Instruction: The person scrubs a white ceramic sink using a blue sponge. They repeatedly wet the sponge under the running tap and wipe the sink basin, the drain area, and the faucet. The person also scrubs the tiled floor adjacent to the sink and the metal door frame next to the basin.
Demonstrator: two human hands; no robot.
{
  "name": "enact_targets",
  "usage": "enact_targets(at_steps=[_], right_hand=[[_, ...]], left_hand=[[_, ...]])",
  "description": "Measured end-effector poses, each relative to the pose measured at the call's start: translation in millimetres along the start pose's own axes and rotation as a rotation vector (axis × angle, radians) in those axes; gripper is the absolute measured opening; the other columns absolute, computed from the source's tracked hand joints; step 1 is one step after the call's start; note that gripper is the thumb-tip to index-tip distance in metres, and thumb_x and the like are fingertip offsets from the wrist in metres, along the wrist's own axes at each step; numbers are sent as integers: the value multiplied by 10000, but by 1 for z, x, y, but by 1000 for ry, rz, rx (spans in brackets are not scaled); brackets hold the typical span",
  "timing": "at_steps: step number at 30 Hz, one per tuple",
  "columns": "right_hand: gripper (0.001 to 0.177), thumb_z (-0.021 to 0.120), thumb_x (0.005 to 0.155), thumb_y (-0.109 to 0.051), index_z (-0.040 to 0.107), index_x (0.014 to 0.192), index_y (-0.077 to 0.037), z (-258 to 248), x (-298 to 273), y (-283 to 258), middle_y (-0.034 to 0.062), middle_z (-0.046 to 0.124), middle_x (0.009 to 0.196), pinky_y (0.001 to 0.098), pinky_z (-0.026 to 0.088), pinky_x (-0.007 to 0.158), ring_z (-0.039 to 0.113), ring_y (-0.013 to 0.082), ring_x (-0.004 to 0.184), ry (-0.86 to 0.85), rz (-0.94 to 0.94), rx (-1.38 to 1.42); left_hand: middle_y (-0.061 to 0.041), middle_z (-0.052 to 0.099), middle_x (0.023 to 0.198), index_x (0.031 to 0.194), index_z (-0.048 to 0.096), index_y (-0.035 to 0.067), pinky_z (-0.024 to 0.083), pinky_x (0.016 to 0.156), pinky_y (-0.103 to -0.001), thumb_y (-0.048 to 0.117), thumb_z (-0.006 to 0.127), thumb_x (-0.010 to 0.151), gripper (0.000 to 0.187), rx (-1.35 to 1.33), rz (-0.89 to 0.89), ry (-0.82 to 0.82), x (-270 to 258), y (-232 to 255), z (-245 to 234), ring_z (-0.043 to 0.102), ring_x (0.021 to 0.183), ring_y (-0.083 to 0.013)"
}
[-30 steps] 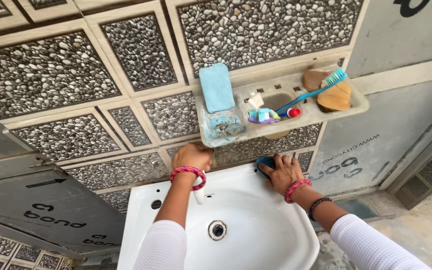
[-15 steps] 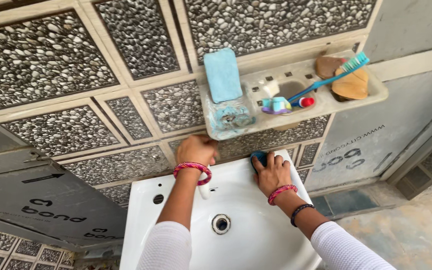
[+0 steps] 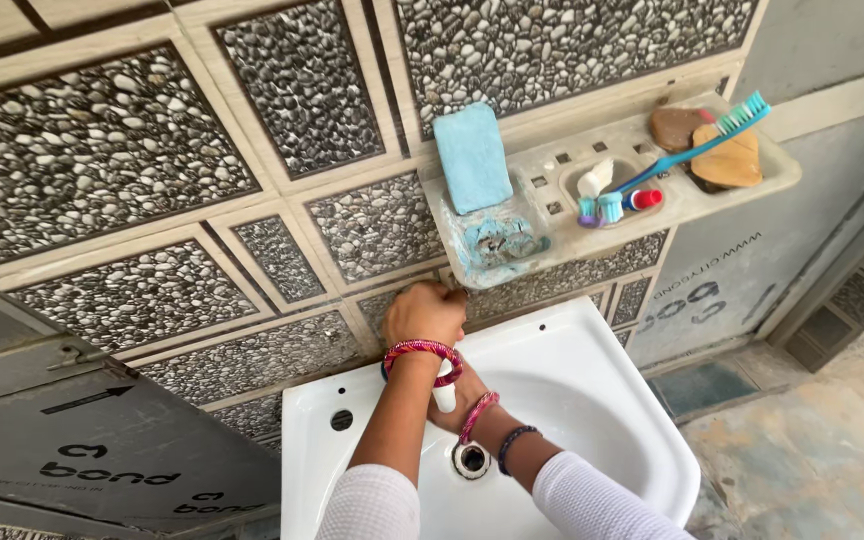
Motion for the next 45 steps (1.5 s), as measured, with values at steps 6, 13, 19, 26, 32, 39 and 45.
enact_targets(at_steps=[6, 13, 19, 26, 32, 39, 45], right_hand=[[295, 656, 876, -298, 706, 1117, -136, -20, -9, 17, 174, 580, 1313, 488, 436, 937, 501, 374, 1237, -146, 142, -594], [578, 632, 869, -312, 542, 1440, -324, -79, -36, 60, 239, 502, 1363, 517, 437, 904, 513, 376, 1148, -35, 446, -721], [538, 598, 922, -401, 506, 1452, -375, -155, -68, 103, 192, 481, 1367, 510, 418, 978, 496, 367, 1208, -172, 683, -754], [562, 634, 904, -382, 519, 1452, -334, -122, -57, 77, 217, 482, 1392, 487, 432, 960, 522, 371, 1171, -47, 664, -685], [606, 685, 877, -447, 540, 1429, -243, -116, -51, 72, 225, 488, 1405, 498, 414, 1029, 499, 387, 1249, -73, 253, -540], [608, 729, 835, -383, 583, 1409, -247, -136, -43, 88, 194, 416, 1546, 518, 313, 1153, 422, 384, 1372, -110, -345, -489], [584, 723, 846, -410, 609, 1390, -230, -89, -16, 73, 147, 450, 1503, 520, 327, 1159, 433, 353, 1383, -116, -457, -416]], left_hand=[[-23, 728, 615, 754, 782, 183, 558, 746, -397, 387, 574, 855, 309, 24, -1, 19, 2, -1, 1, 736, 689, -239], [6, 720, 602, 748, 782, 202, 569, 726, -351, 383, 570, 858, 300, -25, -28, -1, 1, -2, 2, 761, 638, -182], [15, 710, 582, 712, 790, 187, 539, 716, -344, 386, 557, 880, 349, 38, -27, -26, -2, 2, -3, 720, 629, -161], [15, 720, 579, 703, 785, 205, 539, 705, -337, 395, 552, 874, 345, 36, -53, -21, -3, 5, -4, 729, 617, -151], [0, 719, 573, 705, 784, 197, 547, 695, -339, 403, 571, 865, 337, 32, -16, 0, -6, 4, -5, 730, 608, -166], [-18, 703, 543, 693, 777, 182, 541, 671, -341, 440, 610, 854, 347, 1, -19, 4, -6, 5, -4, 726, 573, -173], [-28, 693, 535, 700, 773, 170, 554, 648, -369, 439, 614, 861, 351, -7, -26, 12, -7, 1, -4, 718, 557, -194]])
Point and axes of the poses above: each hand's wrist, its own x-axis towards the middle knuckle, its own z-axis out of the palm, y = z × x, the point moved 3 cm from there along x, towards the middle knuckle
